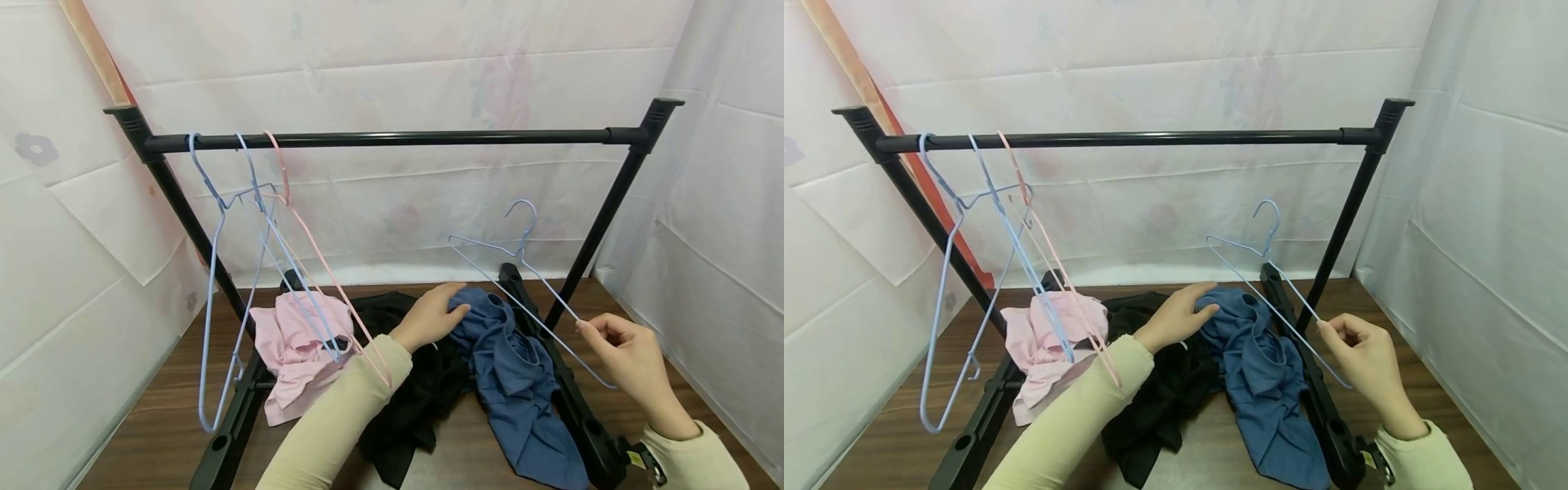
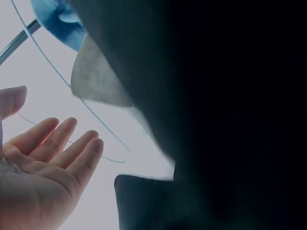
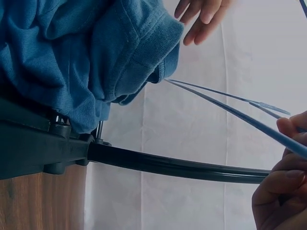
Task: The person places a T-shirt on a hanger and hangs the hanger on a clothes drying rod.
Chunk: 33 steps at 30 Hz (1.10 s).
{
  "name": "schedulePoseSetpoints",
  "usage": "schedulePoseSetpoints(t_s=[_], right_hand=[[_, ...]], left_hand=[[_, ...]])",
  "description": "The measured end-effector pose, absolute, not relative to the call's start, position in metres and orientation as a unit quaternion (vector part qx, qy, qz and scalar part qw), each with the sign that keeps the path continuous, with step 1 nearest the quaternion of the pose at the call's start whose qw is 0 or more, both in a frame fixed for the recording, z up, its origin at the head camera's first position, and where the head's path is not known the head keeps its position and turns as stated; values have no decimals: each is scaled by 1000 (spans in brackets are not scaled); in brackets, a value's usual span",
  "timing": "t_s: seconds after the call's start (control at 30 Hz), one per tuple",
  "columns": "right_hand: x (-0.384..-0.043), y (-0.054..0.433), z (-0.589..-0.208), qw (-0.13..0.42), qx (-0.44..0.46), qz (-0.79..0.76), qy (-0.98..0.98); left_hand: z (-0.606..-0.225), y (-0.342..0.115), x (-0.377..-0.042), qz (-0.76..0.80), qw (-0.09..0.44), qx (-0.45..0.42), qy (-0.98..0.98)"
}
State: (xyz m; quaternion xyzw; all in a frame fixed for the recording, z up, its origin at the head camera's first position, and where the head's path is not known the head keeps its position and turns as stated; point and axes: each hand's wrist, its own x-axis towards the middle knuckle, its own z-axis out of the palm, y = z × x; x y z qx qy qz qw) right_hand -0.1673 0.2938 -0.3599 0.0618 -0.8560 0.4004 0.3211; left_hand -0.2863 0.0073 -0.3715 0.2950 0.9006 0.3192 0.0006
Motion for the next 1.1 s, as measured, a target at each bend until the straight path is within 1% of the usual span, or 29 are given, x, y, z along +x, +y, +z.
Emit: schedulePoseSetpoints(t_s=[0.27, 0.67, 0.87, 1.1], right_hand=[[-166, 294, -360, 324, 57, 403, -854], [-165, 294, -361, 317, 64, 409, -853], [-165, 294, -363, 313, 58, 405, -857], [-165, 294, -363, 310, 59, 406, -858]], left_hand=[[-379, 21, -290, 291, 24, 277, 915], [-386, 25, -292, 256, 54, 287, 922], [-390, 25, -294, 230, 55, 284, 929], [-393, 26, -296, 198, 44, 284, 937]])
